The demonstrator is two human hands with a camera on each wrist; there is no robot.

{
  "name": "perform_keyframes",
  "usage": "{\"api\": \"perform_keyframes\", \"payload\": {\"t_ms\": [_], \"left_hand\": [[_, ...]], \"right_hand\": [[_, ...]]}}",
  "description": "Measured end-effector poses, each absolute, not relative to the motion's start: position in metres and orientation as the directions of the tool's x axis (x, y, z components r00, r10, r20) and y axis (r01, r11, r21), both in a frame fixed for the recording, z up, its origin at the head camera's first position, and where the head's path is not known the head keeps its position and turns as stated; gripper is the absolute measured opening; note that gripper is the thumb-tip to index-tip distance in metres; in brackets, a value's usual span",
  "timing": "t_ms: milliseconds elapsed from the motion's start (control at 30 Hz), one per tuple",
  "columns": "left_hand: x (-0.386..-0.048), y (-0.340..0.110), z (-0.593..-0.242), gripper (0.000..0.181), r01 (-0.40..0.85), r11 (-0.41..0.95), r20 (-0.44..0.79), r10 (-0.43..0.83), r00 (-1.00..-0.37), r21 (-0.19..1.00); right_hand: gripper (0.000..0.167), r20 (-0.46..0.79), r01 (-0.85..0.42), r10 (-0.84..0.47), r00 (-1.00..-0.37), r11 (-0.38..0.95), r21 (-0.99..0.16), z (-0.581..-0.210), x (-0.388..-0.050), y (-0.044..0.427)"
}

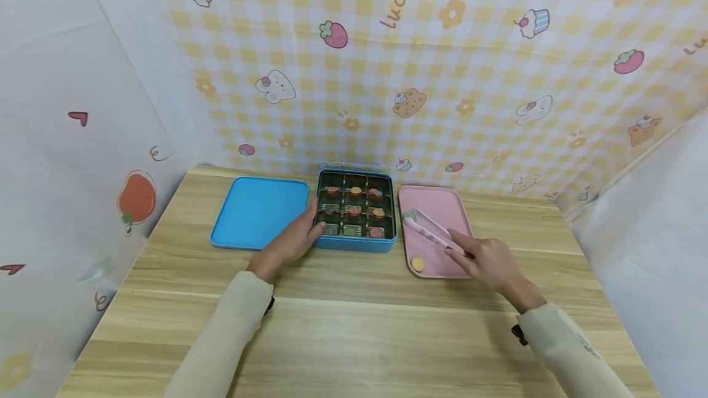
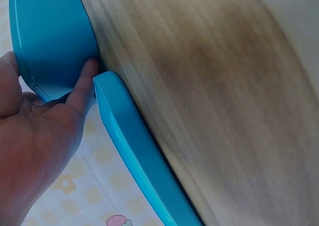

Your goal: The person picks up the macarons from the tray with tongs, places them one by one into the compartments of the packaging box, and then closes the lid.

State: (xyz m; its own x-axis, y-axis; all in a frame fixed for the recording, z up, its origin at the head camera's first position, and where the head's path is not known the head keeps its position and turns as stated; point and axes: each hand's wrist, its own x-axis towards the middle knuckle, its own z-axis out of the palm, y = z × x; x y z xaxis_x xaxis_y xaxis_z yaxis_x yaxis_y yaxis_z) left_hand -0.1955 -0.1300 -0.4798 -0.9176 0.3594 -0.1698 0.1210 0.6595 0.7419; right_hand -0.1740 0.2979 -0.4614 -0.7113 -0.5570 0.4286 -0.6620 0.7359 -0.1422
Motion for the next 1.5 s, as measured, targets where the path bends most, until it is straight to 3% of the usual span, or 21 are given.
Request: {"api": "perform_keyframes", "payload": {"t_ms": [500,833,1500], "left_hand": [[-0.195,-0.129,-0.481,0.073,0.12,0.665,-0.165,0.349,-0.922,0.737],[-0.196,-0.129,-0.481,0.072,0.126,0.663,-0.161,0.354,-0.921,0.738],[-0.195,-0.129,-0.48,0.073,0.12,0.659,-0.165,0.354,-0.92,0.742]], "right_hand": [[0.043,0.414,-0.685,-0.584,-0.698,0.714,-0.146,-0.454,-0.19,0.261],[0.045,0.34,-0.654,-0.578,-0.742,0.737,-0.173,-0.453,-0.196,0.238],[0.042,0.291,-0.648,-0.595,-0.749,0.748,-0.14,-0.454,-0.205,0.204]]}}
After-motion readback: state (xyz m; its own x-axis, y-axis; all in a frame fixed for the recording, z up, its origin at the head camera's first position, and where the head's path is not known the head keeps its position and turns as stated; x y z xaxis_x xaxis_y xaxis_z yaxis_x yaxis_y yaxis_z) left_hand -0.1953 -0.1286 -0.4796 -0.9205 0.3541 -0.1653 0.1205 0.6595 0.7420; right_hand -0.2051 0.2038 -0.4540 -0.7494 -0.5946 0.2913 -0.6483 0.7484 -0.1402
